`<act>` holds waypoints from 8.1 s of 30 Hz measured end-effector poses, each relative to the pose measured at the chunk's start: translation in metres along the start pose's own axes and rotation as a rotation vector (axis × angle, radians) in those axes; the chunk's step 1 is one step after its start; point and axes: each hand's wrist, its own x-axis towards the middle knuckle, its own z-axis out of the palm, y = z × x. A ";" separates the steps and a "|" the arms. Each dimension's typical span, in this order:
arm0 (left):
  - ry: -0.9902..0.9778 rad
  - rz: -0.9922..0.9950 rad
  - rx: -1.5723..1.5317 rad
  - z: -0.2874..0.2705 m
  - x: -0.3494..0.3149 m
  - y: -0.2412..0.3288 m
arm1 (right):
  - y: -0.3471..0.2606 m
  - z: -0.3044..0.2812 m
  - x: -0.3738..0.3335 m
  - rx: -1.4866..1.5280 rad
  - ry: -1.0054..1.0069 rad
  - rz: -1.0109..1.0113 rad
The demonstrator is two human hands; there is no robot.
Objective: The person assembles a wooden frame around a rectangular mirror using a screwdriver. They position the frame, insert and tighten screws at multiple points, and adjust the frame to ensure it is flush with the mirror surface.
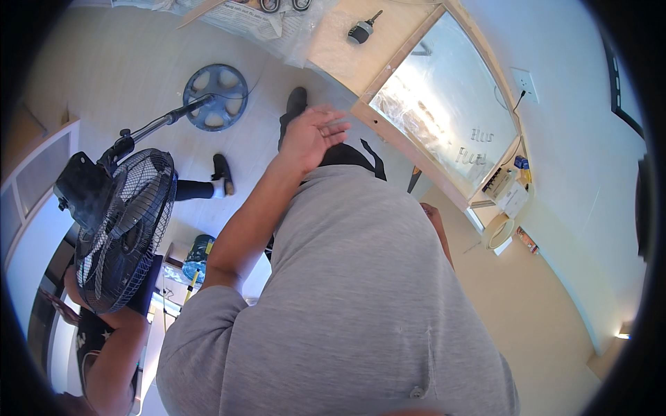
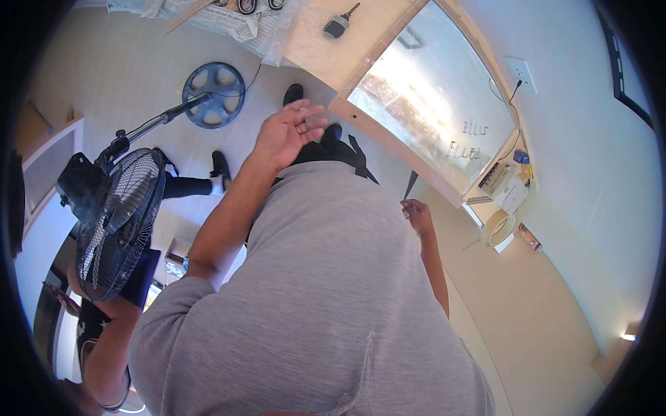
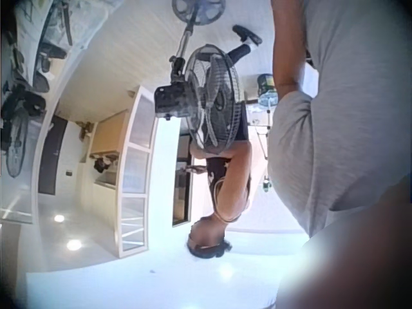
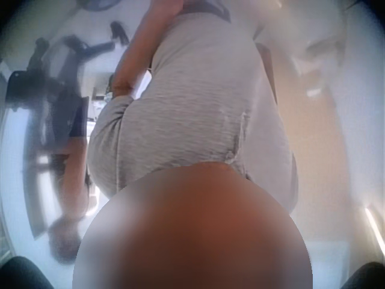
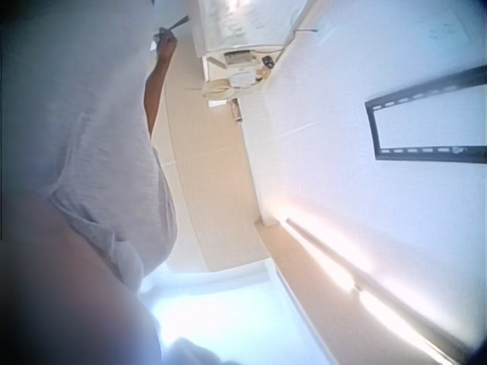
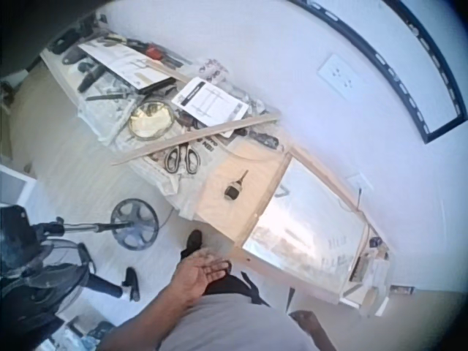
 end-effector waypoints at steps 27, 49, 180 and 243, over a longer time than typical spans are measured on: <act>0.238 1.050 1.900 0.110 0.143 0.076 | 0.012 0.049 -0.034 0.633 0.205 -0.024; -1.086 -0.283 1.687 0.209 0.004 -0.166 | -0.011 0.042 -0.059 1.941 0.448 -0.692; -1.068 0.216 2.974 0.346 0.033 -0.447 | 0.188 -0.059 0.082 1.076 0.992 -0.811; -1.197 0.246 3.026 0.345 0.028 -0.455 | 0.146 -0.038 0.078 1.536 0.974 -0.590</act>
